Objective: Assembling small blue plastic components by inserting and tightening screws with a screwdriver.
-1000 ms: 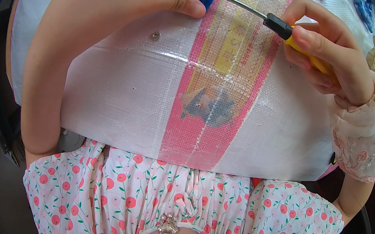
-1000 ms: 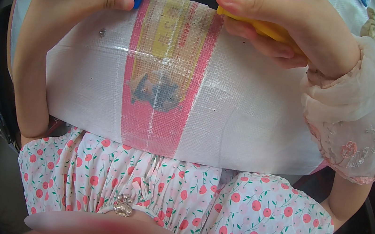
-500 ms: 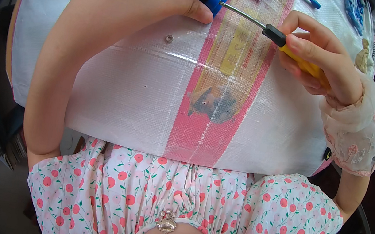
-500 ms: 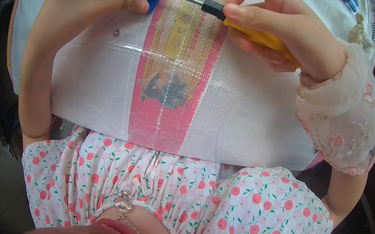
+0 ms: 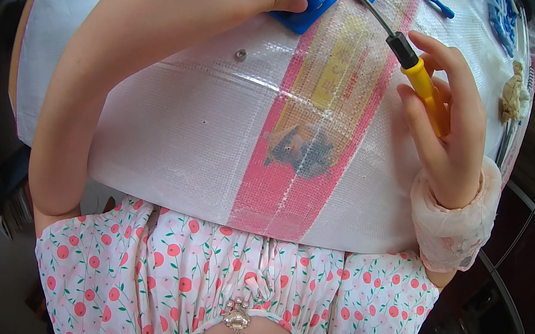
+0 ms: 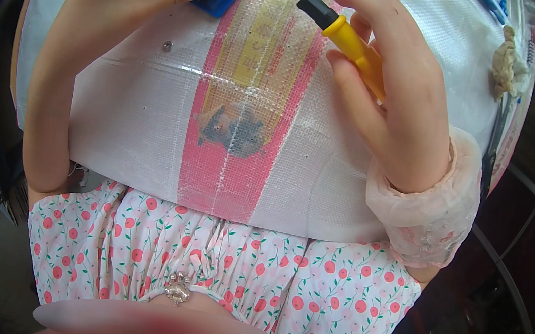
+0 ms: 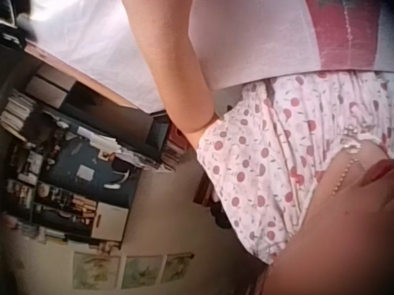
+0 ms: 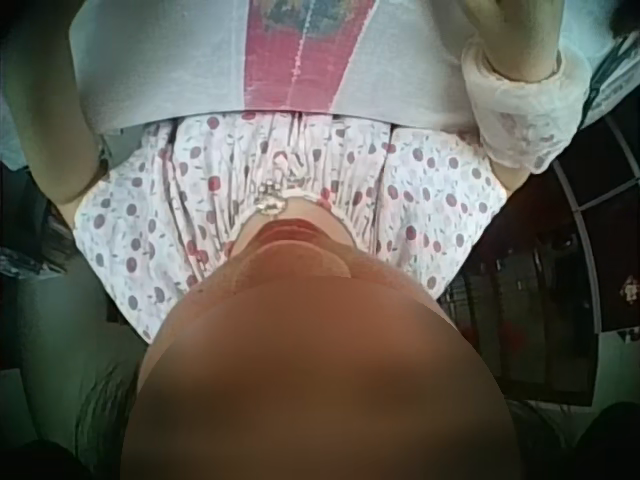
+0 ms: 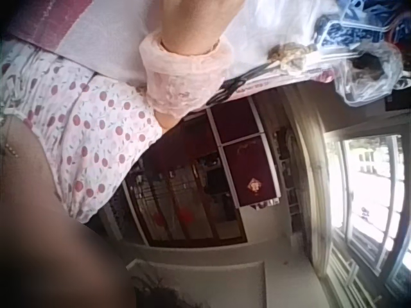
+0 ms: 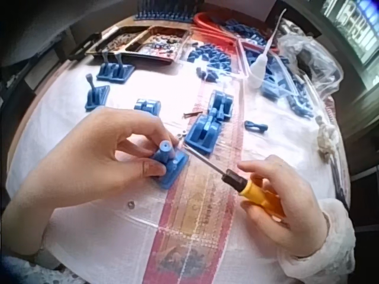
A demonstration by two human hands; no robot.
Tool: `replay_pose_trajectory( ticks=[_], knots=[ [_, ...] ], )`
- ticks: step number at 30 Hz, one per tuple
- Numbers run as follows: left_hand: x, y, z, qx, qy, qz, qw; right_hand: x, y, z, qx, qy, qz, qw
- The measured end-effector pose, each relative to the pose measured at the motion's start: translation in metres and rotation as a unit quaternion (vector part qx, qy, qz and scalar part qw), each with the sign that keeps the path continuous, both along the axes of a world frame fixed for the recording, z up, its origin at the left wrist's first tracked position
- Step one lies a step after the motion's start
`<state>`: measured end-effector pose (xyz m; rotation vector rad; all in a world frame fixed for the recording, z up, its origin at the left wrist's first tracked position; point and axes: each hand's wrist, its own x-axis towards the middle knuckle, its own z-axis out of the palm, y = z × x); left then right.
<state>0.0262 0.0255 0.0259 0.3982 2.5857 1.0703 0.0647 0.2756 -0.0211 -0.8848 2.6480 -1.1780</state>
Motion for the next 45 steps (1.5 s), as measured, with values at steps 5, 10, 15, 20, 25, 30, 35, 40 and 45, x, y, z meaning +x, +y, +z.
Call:
replay_pose_trajectory(
  ticks=[5,10,15,20,25,30,35,40,45],
  knots=[
    [-0.007,-0.01,-0.012,-0.018,0.073,-0.07,0.995,-0.005,-0.004,0.006,0.028,-0.026,0.04,0.998],
    [-0.013,-0.018,-0.02,0.038,0.049,-0.079,0.995,-0.006,-0.002,0.006,0.029,-0.012,0.035,0.999],
    [-0.012,-0.015,-0.019,0.035,0.038,-0.059,0.997,-0.003,-0.001,0.005,0.056,0.038,0.037,0.997],
    [-0.006,-0.001,-0.019,-0.031,0.07,-0.057,0.995,-0.002,-0.001,0.005,0.054,0.05,0.031,0.997],
    [-0.012,-0.013,-0.013,0.039,0.07,-0.069,0.994,-0.005,-0.003,0.01,0.067,0.095,0.037,0.993],
    [-0.003,-0.011,-0.006,0.011,0.08,-0.051,0.995,-0.004,-0.006,0.013,0.074,0.113,0.026,0.99],
    [-0.001,-0.015,0.002,0.007,0.075,-0.036,0.997,-0.007,-0.007,0.012,0.068,0.146,0.04,0.986],
    [-0.006,-0.015,-0.015,0.042,0.075,-0.051,0.995,0.002,-0.011,0.012,0.148,0.217,-0.004,0.965],
    [-0.01,-0.019,-0.014,0.048,0.075,-0.046,0.995,0.009,-0.017,0.016,0.09,0.163,-0.027,0.982]
  ],
)
